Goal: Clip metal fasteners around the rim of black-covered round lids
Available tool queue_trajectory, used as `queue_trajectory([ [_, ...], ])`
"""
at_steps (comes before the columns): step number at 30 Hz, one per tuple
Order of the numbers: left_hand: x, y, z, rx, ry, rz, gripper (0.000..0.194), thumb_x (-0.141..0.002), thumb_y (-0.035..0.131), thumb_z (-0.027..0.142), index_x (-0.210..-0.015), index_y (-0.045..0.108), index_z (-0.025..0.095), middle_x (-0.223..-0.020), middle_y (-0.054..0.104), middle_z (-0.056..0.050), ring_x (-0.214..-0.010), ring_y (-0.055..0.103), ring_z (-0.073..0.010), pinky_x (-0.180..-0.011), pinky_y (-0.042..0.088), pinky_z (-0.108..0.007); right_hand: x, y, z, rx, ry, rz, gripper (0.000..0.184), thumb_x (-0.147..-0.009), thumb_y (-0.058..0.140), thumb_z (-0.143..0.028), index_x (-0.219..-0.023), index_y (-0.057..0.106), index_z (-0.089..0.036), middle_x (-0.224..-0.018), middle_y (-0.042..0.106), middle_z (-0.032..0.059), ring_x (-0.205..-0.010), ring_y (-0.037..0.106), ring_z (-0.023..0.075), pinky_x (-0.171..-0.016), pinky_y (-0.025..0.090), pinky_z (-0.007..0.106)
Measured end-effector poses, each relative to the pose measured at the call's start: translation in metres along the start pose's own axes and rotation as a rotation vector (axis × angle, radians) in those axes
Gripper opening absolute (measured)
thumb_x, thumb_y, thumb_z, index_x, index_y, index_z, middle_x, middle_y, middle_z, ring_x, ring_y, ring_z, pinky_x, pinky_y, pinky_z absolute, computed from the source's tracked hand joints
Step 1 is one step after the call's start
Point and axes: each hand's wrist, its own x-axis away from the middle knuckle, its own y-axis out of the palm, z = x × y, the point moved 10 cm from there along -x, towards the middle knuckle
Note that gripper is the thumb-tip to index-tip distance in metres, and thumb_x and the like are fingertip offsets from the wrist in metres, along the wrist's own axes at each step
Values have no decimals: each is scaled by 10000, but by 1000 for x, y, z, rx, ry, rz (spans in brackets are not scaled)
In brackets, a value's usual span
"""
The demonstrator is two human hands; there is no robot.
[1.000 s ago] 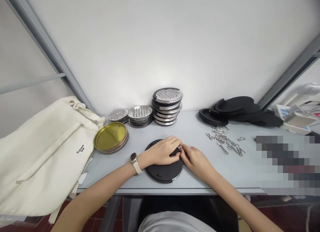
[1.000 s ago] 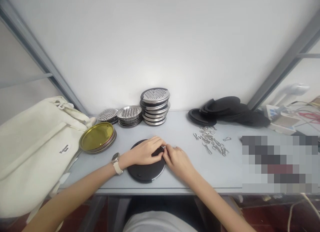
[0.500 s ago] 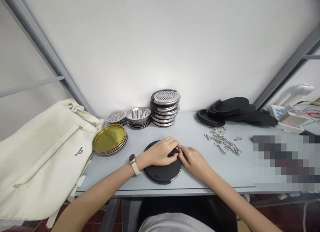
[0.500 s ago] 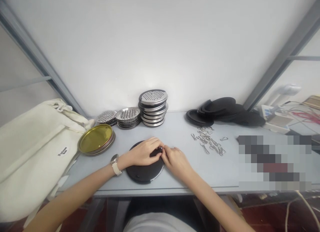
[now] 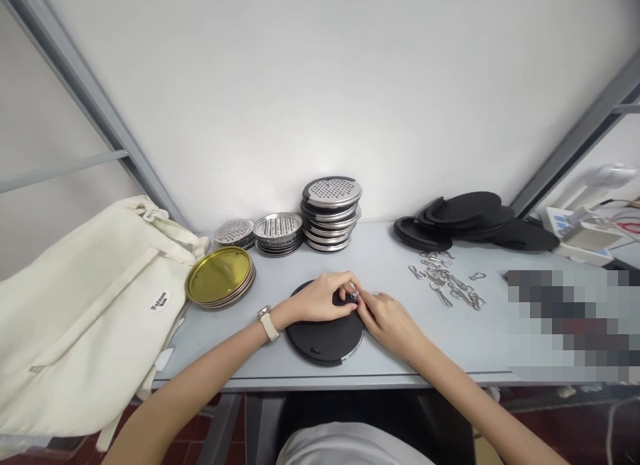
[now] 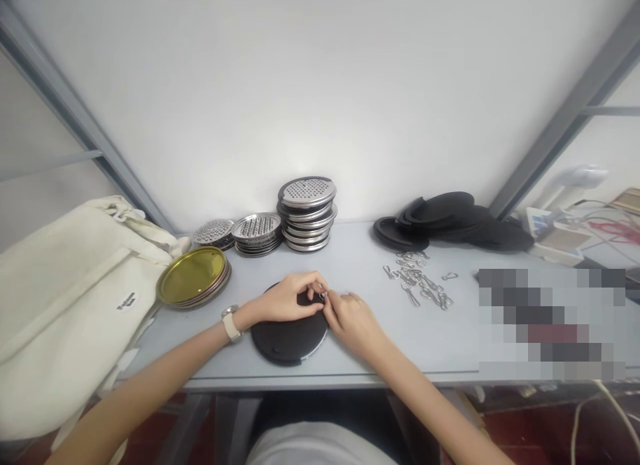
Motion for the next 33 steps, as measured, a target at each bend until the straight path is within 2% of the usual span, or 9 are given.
queue_trajectory([
  [6, 0, 0, -1, 24, 14, 1, 244, -754, 582, 112, -985, 528, 168, -871, 594, -10, -749, 538, -111, -712, 453, -232, 0, 1, -1, 20, -3, -15, 283, -966, 309, -210, -905, 579, -155, -679, 667, 48, -604, 578, 187, -601, 331, 278],
  [13, 0, 3, 2, -26, 40, -21, 304, -736, 594, 99, -1022, 525, 175, -931, 582, -17, -784, 527, -117, -785, 448, -255, -2, 0, -2, 11, 3, -23, 303, -965, 300, -201, -852, 578, -160, -687, 670, 53, -605, 578, 187, -610, 329, 282],
  [23, 0, 2, -4, 64, 32, -17, 289, -715, 580, 78, -989, 552, 166, -868, 590, 2, -736, 539, -98, -699, 454, -212, -2, 1, -2, -1, 7, -37, 295, -967, 301, -206, -929, 587, -150, -717, 681, 61, -626, 586, 195, -630, 340, 282],
  [29, 2, 4, -5, 124, -7, -47, 266, -684, 637, 127, -933, 550, 163, -821, 577, 9, -715, 543, -99, -668, 466, -205, 2, -3, -1, -55, 21, -11, 326, -969, 328, -258, -742, 553, -191, -605, 625, 27, -585, 556, 178, -581, 312, 266],
  [33, 2, 5, -3, 130, 11, -55, 298, -672, 641, 121, -950, 541, 163, -818, 568, 12, -704, 542, -95, -663, 465, -204, 2, -3, 0, -97, 39, -12, 316, -962, 341, -263, -734, 550, -197, -584, 607, 15, -571, 547, 169, -561, 300, 258],
])
